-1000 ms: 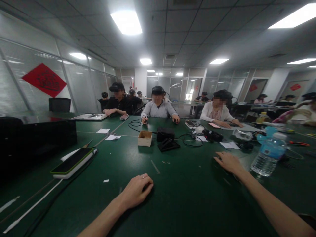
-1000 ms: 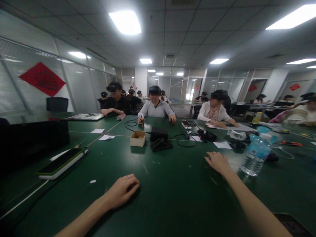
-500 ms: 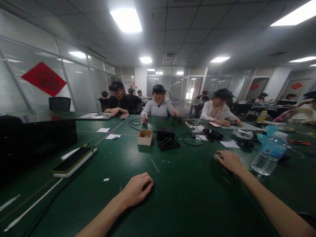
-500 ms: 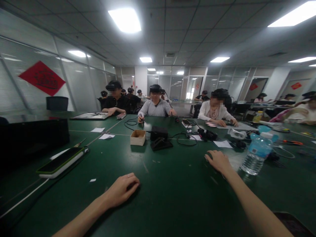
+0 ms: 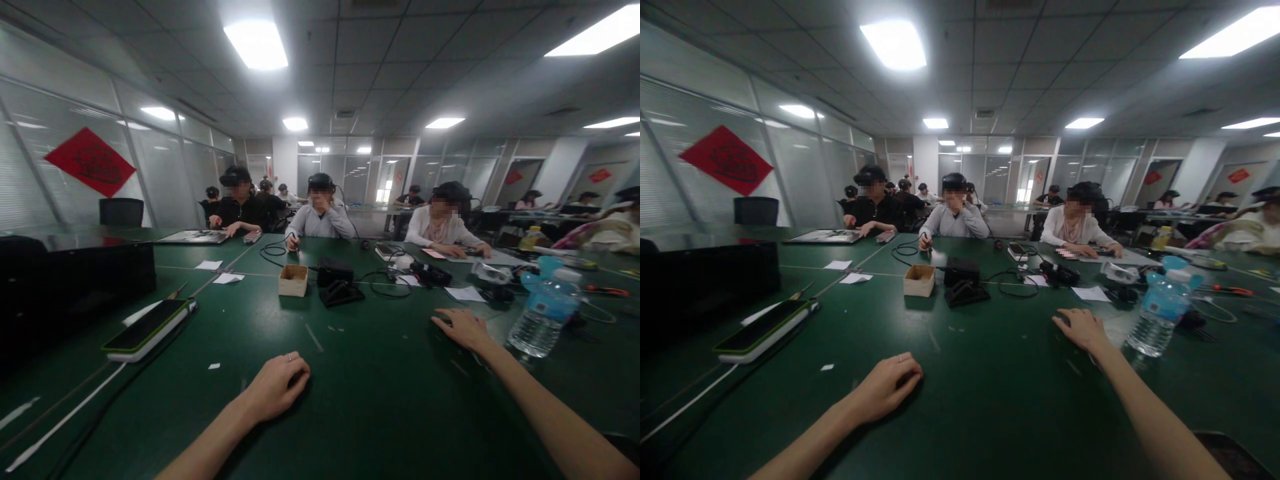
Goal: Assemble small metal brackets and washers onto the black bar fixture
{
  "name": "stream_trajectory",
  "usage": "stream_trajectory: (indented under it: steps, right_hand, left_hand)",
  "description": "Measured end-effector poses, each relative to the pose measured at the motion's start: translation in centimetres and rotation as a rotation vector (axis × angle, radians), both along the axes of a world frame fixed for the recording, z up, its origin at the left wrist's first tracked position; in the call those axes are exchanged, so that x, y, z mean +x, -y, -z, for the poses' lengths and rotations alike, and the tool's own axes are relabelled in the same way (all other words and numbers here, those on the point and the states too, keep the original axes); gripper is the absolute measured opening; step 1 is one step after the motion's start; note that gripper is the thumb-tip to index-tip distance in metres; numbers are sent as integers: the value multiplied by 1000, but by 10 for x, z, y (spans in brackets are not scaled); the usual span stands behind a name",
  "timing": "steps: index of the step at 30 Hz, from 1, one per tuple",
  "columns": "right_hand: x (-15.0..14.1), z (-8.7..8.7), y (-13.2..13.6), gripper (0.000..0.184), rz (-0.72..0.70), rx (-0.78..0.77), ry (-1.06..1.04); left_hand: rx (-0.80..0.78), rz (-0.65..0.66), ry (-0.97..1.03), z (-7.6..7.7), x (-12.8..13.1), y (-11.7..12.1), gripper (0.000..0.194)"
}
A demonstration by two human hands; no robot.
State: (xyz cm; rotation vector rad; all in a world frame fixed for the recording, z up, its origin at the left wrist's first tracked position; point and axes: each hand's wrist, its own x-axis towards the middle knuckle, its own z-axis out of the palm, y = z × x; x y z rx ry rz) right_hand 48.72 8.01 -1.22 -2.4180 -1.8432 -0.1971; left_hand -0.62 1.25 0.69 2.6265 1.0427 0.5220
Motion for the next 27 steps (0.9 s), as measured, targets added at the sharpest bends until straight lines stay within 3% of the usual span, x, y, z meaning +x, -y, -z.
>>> stream_trajectory:
  steps: [5, 9, 20, 27]
  right_hand:
    - [6, -8, 12, 50, 185, 88, -8]
    - [17, -8, 19, 46, 283, 33, -55]
    - [22, -5, 25, 49, 328, 5, -105]
    - [23, -7, 23, 46, 271, -27, -93]
  left_hand:
    - [-15, -6, -3, 0, -1, 0, 18]
    - [-13, -7, -9, 0, 0, 0, 17]
    - [-10, -12, -59, -4, 2, 1, 18]
    - [14, -7, -56, -2, 3, 1, 18]
